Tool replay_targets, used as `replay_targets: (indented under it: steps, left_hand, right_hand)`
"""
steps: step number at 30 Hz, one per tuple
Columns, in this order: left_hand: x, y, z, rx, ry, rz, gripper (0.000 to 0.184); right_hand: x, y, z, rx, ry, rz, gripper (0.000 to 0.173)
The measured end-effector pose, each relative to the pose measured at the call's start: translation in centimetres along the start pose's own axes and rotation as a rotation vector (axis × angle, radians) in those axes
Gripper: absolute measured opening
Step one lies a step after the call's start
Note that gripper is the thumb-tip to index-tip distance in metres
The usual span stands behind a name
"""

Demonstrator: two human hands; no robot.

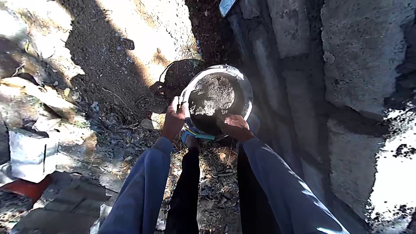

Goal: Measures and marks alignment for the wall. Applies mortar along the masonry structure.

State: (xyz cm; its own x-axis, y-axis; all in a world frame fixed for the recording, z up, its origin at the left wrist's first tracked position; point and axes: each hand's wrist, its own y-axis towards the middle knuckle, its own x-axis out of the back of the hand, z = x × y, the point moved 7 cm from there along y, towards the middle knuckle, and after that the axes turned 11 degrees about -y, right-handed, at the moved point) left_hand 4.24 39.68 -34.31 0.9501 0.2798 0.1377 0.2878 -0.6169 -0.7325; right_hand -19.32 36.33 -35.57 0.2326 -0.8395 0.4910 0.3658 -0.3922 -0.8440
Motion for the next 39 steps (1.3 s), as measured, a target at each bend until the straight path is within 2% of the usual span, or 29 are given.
replay_targets:
  steps: [2,4,6,9,11,13,15,17,19,21,23,25,27,28,30,32,34,35,37,39]
  left_hand:
    - [0.0,-0.3,-0.2,0.038,-0.007,0.031,0.053]
    - [-0.3,-1.1,-0.7,0.026,0.047,0.056,0.052]
    - [-0.8,-1.6,-1.0,0.011,0.073,0.071,0.050]
    - [-1.1,-2.0,-0.9,0.038,0.079,0.095,0.054]
    - [-1.3,-1.9,-0.8,0.027,0.077,0.118,0.056]
    - [-1.4,-1.9,-1.0,0.008,0.097,0.133,0.058]
    - [-1.7,-1.5,-1.8,-0.019,0.137,0.143,0.059]
    - [-1.6,-0.2,-2.5,-0.041,0.155,0.152,0.058]
    - [-1.6,-0.6,-2.0,-0.007,0.173,0.172,0.058]
    - [-2.1,-1.5,-1.9,-0.041,0.207,0.186,0.051]
    - [-2.7,-2.5,-1.5,-0.069,0.233,0.209,0.042]
    - [-3.6,-3.7,-1.2,-0.046,0.261,0.253,0.048]
    - [-4.1,-4.5,-0.4,-0.060,0.298,0.255,0.046]
    - [-4.0,-4.7,-0.2,-0.060,0.306,0.252,0.044]
    - [-3.6,-5.2,0.5,-0.049,0.301,0.244,0.039]
    - [-3.4,-5.7,1.1,-0.049,0.277,0.234,0.038]
    - [-3.6,-5.4,0.9,-0.063,0.251,0.228,0.037]
    - [-3.7,-5.3,0.9,-0.059,0.239,0.230,0.038]
    - [-4.0,-5.2,0.8,-0.063,0.223,0.227,0.038]
    - [-3.8,-4.8,0.8,-0.060,0.198,0.214,0.038]
  right_hand:
    - [0.4,-0.9,0.5,-0.024,-0.060,-0.036,0.040]
    - [0.6,-2.1,0.3,-0.066,-0.114,-0.111,0.036]
    - [0.8,-3.2,-1.2,-0.144,-0.192,-0.186,0.034]
    - [2.4,-4.5,-3.1,-0.269,-0.161,-0.219,0.041]
    - [5.1,-3.7,-3.1,-0.309,-0.102,-0.231,0.046]
    - [6.4,-0.4,-1.7,-0.339,-0.106,-0.164,0.042]
    - [4.5,1.8,1.1,-0.274,-0.017,-0.117,0.035]
    - [2.9,0.7,3.0,-0.121,-0.008,-0.110,0.035]
    - [2.4,-1.9,2.5,-0.028,-0.134,-0.078,0.032]
    - [3.4,-4.0,0.4,-0.087,-0.132,-0.022,0.033]
    - [3.5,-4.6,-1.2,-0.134,0.134,-0.019,0.037]
    - [0.6,-2.6,-1.6,-0.097,0.425,0.104,0.040]
    - [-2.3,-0.6,-1.5,-0.017,0.307,0.265,0.044]
    - [-2.5,-0.4,-1.7,-0.021,0.201,0.279,0.042]
    - [-1.6,-1.9,-2.9,-0.123,0.059,0.168,0.038]
    - [-0.4,-4.0,-4.8,-0.261,0.056,-0.019,0.033]
    - [-0.3,-3.3,-5.9,-0.375,0.056,-0.035,0.038]
    - [-1.4,-2.0,-5.7,-0.367,0.052,0.021,0.038]
    - [-3.8,0.9,-3.5,-0.243,0.035,0.128,0.035]
    - [-4.2,2.3,-0.7,-0.118,0.039,0.164,0.029]
